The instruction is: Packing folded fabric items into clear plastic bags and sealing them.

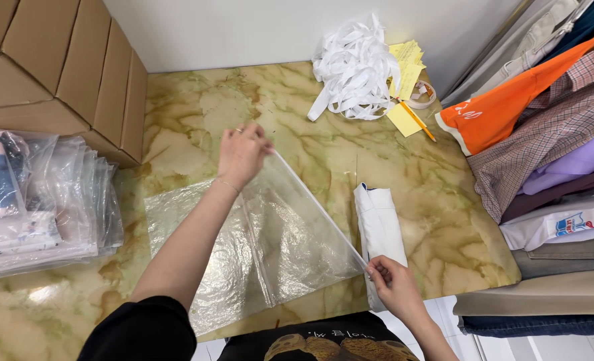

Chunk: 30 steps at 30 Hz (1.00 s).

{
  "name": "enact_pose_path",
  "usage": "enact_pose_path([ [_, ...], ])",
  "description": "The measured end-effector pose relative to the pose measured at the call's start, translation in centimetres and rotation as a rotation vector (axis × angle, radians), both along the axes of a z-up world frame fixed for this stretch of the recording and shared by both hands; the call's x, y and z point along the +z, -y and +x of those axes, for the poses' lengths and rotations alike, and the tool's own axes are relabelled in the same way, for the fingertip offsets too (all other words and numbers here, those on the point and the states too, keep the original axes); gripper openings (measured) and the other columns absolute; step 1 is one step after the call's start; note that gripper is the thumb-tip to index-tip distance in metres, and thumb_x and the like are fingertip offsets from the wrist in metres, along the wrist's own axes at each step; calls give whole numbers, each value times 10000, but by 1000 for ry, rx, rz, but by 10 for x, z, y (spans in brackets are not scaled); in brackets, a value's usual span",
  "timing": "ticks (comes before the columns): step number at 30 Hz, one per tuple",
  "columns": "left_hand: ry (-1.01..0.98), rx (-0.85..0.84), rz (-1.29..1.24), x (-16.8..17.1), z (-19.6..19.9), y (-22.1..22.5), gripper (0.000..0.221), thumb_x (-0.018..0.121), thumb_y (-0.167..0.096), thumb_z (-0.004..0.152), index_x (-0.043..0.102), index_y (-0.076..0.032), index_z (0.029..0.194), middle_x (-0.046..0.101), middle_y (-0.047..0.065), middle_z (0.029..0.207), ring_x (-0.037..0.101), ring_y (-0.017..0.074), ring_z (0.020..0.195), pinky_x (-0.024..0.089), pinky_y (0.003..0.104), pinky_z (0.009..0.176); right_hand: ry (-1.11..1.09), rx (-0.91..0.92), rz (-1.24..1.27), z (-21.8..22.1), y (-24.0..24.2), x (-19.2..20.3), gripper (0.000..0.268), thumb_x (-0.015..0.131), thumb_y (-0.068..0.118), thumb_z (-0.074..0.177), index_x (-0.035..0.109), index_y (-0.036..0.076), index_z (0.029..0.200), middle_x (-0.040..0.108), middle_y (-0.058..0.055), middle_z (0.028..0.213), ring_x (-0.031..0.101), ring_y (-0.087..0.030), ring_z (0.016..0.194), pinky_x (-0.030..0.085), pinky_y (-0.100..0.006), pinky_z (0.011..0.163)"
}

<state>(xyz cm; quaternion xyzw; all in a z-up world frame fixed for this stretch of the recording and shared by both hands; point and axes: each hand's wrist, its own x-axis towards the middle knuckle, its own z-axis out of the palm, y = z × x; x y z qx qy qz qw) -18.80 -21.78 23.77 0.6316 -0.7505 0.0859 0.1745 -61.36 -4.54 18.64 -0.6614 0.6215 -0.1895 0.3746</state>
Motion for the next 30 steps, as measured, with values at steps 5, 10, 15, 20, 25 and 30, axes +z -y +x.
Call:
enact_pose_path([
  [5,-151,203,13,8,-9,4,213,745,-461,937,779,-278,1041,577,33,1116,597,227,849,495,393,672,-27,-26,45,-4,-6,-2,117,756,247,902,771,164,820,709,67,657,562,-88,562,467,-271,602],
  [10,-507,371,570,26,-97,-52,921,701,-548,952,238,-50,1573,532,260,1376,645,419,1098,571,565,790,-7,-144,49,2,4,18,222,838,397,823,830,203,928,705,47,759,570,-103,683,470,-267,665],
  [15,-717,252,1109,3,-182,-102,949,433,-757,993,280,4,1539,590,245,1424,614,399,1330,479,620,1068,47,-457,289,-22,55,-3,1156,907,598,754,389,4,1600,629,-344,1356,623,-469,1284,505,-561,1079],
  [20,-449,304,1014,-85,-234,-65,806,483,-682,958,425,0,1384,580,208,1355,633,385,1261,507,539,1042,-6,-370,500,13,62,45,1140,918,588,715,500,-115,1507,608,-387,1419,572,-495,1363,478,-591,1119],
  [25,-212,476,1010,-163,-267,-21,832,581,-608,965,398,-20,1524,501,169,1512,647,262,1258,591,429,874,80,-508,647,31,65,48,745,895,379,677,744,-20,1288,795,-187,1217,755,-308,1047,588,-414,871],
  [30,-362,402,878,-171,-261,-30,483,493,-303,985,526,-45,1392,532,167,1393,703,349,1126,592,459,872,218,-572,615,10,54,20,752,875,289,666,717,-42,1323,783,-204,1229,739,-308,1033,573,-414,846],
])
